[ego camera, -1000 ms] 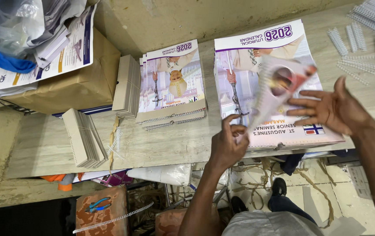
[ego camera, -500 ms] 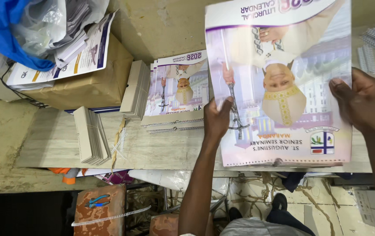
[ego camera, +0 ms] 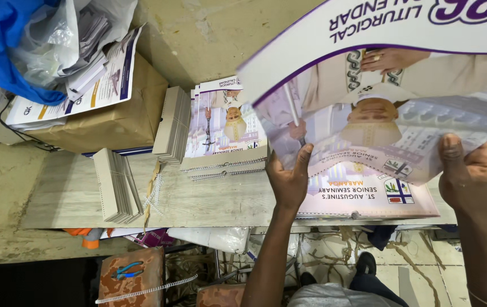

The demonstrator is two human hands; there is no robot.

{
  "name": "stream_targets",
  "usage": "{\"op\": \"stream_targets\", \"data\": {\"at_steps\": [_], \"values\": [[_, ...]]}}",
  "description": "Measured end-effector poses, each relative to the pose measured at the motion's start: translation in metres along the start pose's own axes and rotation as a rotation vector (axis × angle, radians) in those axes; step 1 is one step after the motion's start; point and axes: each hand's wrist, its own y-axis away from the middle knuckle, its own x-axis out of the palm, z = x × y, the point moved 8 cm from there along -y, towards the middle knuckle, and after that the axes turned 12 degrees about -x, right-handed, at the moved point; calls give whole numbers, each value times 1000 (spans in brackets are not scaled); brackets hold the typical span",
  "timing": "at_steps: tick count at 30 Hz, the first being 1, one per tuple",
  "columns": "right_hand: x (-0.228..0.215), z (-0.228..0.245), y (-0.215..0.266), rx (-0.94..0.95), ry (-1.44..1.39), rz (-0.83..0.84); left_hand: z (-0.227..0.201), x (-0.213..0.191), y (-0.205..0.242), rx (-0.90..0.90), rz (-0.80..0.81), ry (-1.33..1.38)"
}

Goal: The person assembles wall calendars by inserting spiral binding wires through pre-punched holes in the pages. They repeatedly pick up a calendar, thread the wire, and place the finished calendar on a stack on the table.

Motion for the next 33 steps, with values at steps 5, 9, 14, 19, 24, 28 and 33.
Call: {"op": "stream_targets", "data": {"at_steps": [5,9,14,19,24,28,33], "values": [[15,-11,12,10,109,123,44,-3,-7,17,103,-134],[15,-16,12,-61,130,260,33,-6,-9,39,171,-285],[10,13,-30,119,-55,301,4,-10,-16,-246,251,-365],[9,-30,-19,273,-106,334,3,-30,18,-515,332,-323],[11,-16,7,725,-59,392,82,-63,122,-889,597,-16],[10,-43,21,749,-234,477,111,-83,139,-822,481,0],[-121,-137,-58,188,429,534,149,-115,158,-1133,309,107]]}}
